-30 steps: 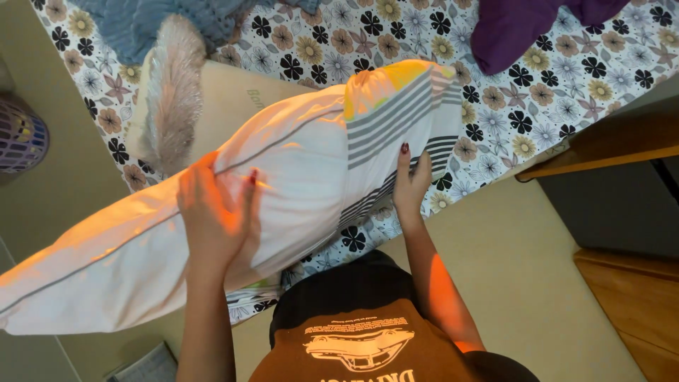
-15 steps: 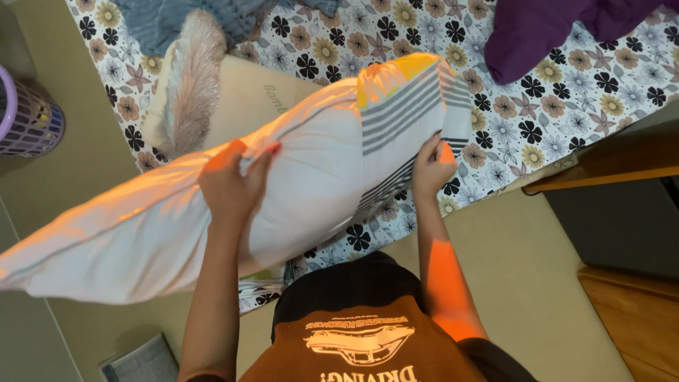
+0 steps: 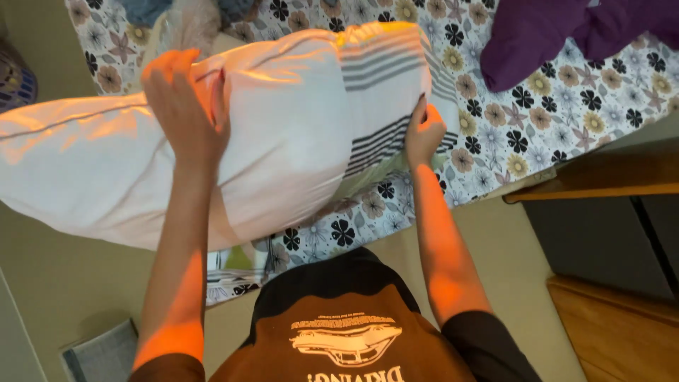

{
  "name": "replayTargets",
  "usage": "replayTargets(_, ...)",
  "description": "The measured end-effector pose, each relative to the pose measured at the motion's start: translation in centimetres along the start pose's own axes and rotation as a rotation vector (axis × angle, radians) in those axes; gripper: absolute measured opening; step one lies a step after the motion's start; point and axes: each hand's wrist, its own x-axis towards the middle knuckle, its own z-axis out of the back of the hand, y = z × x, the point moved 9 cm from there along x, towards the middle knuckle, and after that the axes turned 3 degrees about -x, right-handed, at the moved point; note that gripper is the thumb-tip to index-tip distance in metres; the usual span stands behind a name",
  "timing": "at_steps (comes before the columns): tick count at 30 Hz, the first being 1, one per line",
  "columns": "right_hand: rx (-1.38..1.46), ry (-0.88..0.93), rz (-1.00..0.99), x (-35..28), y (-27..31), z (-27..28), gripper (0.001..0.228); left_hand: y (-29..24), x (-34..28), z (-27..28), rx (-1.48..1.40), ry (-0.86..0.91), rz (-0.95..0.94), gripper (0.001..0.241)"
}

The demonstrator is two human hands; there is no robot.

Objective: Put a pillowcase onto a pillow.

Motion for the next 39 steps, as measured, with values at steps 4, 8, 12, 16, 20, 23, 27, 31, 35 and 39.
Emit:
replayTargets(4, 0.226, 0.047, -0.171, -6.9, -1.6, 0.8, 0.036, -4.1, -7.0, 3.0, -0.068, -0.033, 0.083, 0.046)
replayTargets(8, 0.061, 0.241, -0.162, -15.3, -3.1, 1.7, 0.037, -5.8, -17.2, -1.2, 0.002, 0.219, 0.116, 0.059)
replayTargets(12, 0.44, 0.747, -0.595, -22.8, -11.8, -4.3, 0.045, -4.6, -22.2, -3.7, 0.168, 0.365, 0.115, 0.068)
replayTargets(16, 0.265, 0.781, -0.314, -18.6, -9.9, -8.0, 0.051, -3.7, -18.2, -4.7, 0.174, 0.335, 0.143, 0.07)
replayTargets(20, 0.312, 0.639, -0.439, -16.1, -7.4, -9.7, 0.047, -2.7, -13.5, -4.5, 0.116, 0.27, 0.242, 0.071)
replayTargets(23, 0.488, 0.509, -0.509, -14.5, -3.3, -8.7, 0.039, -2.2, -13.1, -4.6, -0.005, 0.186, 0.422, 0.074)
replayTargets(27, 0.659, 0.442, -0.474, -12.7, 1.2, -6.8, 0.032, -3.2, -18.1, -6.0, -0.092, 0.135, 0.58, 0.081)
replayTargets(31, 0.729, 0.445, -0.346, -14.3, -0.2, -4.7, 0.024, -1.1, -29.4, -7.4, -0.173, -0.076, 0.913, 0.093)
replayTargets(35, 0.72, 0.423, -0.588, -19.2, -6.0, -4.7, 0.035, 3.7, -38.6, -10.5, -0.549, -0.123, 1.418, 0.099)
replayTargets(39, 0.527, 0.588, -1.299, -22.3, -3.8, -5.0, 0.049, 3.5, -38.7, -15.2, -1.353, -0.164, 1.763, 0.08)
